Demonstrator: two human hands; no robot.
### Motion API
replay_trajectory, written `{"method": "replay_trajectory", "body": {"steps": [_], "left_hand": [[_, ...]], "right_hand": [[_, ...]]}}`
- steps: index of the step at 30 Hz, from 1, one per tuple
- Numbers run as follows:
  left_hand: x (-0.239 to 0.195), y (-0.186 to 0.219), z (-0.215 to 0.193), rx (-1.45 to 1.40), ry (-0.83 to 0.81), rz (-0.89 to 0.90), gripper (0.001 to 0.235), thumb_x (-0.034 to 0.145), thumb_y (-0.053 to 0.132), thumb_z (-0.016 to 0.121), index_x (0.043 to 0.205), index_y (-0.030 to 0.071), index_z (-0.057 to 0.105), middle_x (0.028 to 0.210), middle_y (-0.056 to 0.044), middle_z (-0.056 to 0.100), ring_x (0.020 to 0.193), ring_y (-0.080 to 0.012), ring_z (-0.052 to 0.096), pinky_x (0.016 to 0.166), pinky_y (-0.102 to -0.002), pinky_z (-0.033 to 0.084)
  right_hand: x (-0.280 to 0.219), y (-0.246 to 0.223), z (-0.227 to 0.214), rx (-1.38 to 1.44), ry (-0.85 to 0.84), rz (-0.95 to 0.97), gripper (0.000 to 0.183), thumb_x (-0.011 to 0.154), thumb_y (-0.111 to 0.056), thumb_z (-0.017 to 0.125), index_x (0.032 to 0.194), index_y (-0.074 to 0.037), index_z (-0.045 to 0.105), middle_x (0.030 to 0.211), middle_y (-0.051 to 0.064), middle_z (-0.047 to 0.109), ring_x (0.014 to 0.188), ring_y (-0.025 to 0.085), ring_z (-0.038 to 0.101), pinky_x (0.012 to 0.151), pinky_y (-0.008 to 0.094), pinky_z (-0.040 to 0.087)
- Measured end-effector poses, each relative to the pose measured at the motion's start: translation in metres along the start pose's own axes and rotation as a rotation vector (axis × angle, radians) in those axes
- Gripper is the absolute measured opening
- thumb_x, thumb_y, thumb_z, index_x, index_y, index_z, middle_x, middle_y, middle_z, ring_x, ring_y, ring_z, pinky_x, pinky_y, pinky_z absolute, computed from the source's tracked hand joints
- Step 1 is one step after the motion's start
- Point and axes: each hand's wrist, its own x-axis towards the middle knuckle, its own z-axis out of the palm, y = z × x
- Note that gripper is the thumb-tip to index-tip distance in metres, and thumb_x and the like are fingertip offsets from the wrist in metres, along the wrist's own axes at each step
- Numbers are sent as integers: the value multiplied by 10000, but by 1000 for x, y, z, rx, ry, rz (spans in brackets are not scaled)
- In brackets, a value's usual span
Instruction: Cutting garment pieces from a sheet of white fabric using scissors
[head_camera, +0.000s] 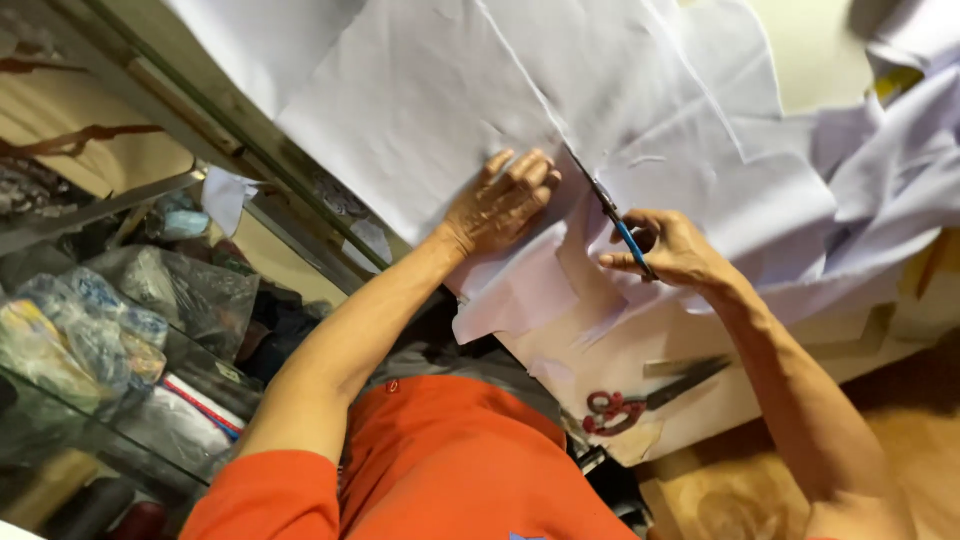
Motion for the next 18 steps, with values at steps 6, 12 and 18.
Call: {"method": "replay_trajectory", "body": {"steps": [6,12,18], "left_hand": [[-7,3,-3,-4,-53,-22,401,1021,332,488,1303,92,641,1373,-159,605,1331,-341,569,1142,-535,379],[-9,-6,5,-41,-65,-29,438,1030,345,538,1366,73,611,1405,-163,583,1345,-347,554,1137,-517,401],[-5,-31,-12,125,-236,-386,623,1102,409,410,1601,41,351,1646,-202,324,1535,-389,271,1204,-548,275]], "right_hand": [[14,37,10,97,62,-41,396,703,-215,946,988,-32,741,495,138,628,392,207,629,439,252,467],[4,-3,12,122,59,-14,381,694,-178,938,992,-34,750,491,134,636,395,195,637,431,248,471],[12,1,2,126,2,3,481,725,-243,925,1122,-46,738,589,132,659,487,187,633,505,250,448]]}}
